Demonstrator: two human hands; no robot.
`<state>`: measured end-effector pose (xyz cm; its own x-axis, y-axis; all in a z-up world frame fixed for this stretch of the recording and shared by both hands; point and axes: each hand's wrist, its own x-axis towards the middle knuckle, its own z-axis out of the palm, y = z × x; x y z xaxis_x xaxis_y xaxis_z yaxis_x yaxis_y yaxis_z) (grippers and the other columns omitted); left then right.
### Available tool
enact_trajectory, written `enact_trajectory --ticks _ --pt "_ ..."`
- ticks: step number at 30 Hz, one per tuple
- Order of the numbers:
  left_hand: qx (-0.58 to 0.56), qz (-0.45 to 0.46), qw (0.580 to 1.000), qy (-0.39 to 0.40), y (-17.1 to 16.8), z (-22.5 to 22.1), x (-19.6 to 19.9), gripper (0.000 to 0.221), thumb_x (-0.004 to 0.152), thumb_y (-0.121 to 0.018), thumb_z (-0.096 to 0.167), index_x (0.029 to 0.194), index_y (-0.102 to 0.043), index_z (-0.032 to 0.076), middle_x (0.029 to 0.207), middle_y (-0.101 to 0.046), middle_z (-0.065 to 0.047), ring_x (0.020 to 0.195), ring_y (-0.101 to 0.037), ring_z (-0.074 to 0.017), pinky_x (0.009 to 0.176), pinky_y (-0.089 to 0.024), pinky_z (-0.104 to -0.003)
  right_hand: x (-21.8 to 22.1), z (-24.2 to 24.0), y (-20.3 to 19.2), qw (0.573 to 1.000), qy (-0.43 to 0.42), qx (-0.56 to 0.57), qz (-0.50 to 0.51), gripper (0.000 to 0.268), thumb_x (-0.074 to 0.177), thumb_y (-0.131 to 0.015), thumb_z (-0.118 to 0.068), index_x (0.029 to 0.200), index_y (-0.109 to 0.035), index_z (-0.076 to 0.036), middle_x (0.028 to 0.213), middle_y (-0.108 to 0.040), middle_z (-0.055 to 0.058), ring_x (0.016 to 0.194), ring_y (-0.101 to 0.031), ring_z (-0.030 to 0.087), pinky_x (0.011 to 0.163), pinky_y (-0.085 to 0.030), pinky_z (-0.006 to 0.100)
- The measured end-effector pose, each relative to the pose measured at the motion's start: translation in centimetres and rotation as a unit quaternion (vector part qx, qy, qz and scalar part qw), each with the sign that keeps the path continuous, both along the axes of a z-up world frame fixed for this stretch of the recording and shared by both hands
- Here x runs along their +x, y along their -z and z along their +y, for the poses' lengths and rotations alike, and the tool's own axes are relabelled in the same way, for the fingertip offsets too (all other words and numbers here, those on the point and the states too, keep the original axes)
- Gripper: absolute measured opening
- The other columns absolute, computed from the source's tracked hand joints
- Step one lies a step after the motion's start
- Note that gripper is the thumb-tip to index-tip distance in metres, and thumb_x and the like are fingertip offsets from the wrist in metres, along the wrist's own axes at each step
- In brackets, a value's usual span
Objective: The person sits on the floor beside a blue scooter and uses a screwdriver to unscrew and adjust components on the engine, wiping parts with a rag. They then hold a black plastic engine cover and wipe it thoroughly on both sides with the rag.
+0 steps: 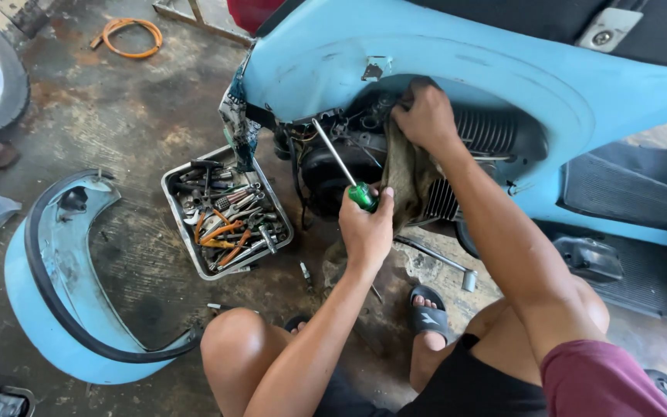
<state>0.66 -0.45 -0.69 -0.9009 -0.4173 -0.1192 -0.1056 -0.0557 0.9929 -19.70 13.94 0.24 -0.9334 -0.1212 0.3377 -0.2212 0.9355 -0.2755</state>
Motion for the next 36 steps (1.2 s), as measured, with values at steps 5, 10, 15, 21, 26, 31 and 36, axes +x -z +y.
enact_trajectory --ticks 5,10,15,21,26,31,36 --pt "-0.001 0.019 1.000 0.003 0.2 -0.1 -0.2 0.020 0.083 -0.079 0.023 0.085 -0.060 0.014 0.065 -0.069 -0.006 0.069 -0.075 -0.0230 0.064 -0.056 -0.035 0.1 0.0 0.9 0.998 0.003 -0.039 0.048 0.027 0.083 -0.073 -0.031 0.081 -0.063 -0.005 0.076 -0.066 0.022 0.079 -0.070 0.048 0.067 -0.057 0.057" --pt "-0.012 0.043 0.999 0.002 -0.6 -1.2 1.6 0.020 0.082 -0.079 0.018 0.085 -0.060 0.011 0.063 -0.069 -0.013 0.066 -0.075 -0.0277 0.061 -0.056 -0.039 8.0 -0.5 -2.9 0.989 -0.006 -0.085 0.124 0.030 0.096 -0.068 -0.025 0.089 -0.056 0.002 0.082 -0.058 0.028 0.083 -0.065 0.055 0.066 -0.051 0.062" --pt "-0.008 0.054 0.998 0.027 0.2 -1.3 4.4 0.016 0.081 -0.075 0.012 0.087 -0.062 0.008 0.065 -0.066 -0.016 0.066 -0.073 -0.0257 0.062 -0.055 -0.038 21.2 0.6 -5.5 0.956 -0.226 -0.159 0.102 0.012 0.100 -0.059 -0.013 0.106 -0.055 -0.003 0.090 -0.053 0.019 0.089 -0.062 0.049 0.074 -0.053 0.051" --pt "0.008 0.265 0.959 0.101 1.9 -2.5 6.8 0.015 0.080 -0.065 0.002 0.083 -0.052 0.010 0.084 -0.060 -0.008 0.085 -0.064 -0.0191 0.082 -0.049 -0.035 25.8 1.6 -4.3 0.926 -0.292 -0.237 0.027 0.011 0.100 -0.055 -0.016 0.091 -0.055 -0.010 0.094 -0.054 0.011 0.082 -0.060 0.035 0.076 -0.055 0.044" --pt "0.011 0.277 0.951 0.139 1.6 -2.4 7.6 0.015 0.084 -0.063 0.004 0.084 -0.050 0.012 0.089 -0.059 -0.008 0.088 -0.058 -0.0162 0.084 -0.046 -0.038 27.6 2.3 -1.3 0.884 -0.238 -0.379 -0.138 0.017 0.101 -0.055 -0.024 0.100 -0.058 -0.007 0.093 -0.060 0.015 0.088 -0.066 0.037 0.078 -0.053 0.050" --pt "0.064 0.238 0.958 0.145 2.7 -0.6 7.8 0.016 0.085 -0.061 0.005 0.088 -0.047 0.013 0.093 -0.055 -0.003 0.087 -0.049 -0.0106 0.081 -0.042 -0.034 28.4 2.1 -0.1 0.853 -0.198 -0.419 -0.240 0.031 0.100 -0.062 -0.033 0.118 -0.050 -0.011 0.098 -0.062 0.020 0.095 -0.067 0.038 0.084 -0.051 0.053" --pt "0.146 0.241 0.952 0.121 1.8 0.2 8.0 0.016 0.086 -0.060 0.005 0.091 -0.046 0.012 0.094 -0.055 -0.005 0.088 -0.050 -0.0137 0.083 -0.042 -0.033 28.7 2.6 -3.5 0.826 -0.221 -0.405 -0.324 0.072 0.095 -0.061 -0.045 0.152 -0.032 -0.012 0.141 -0.052 0.040 0.129 -0.049 0.062 0.106 -0.038 0.072"
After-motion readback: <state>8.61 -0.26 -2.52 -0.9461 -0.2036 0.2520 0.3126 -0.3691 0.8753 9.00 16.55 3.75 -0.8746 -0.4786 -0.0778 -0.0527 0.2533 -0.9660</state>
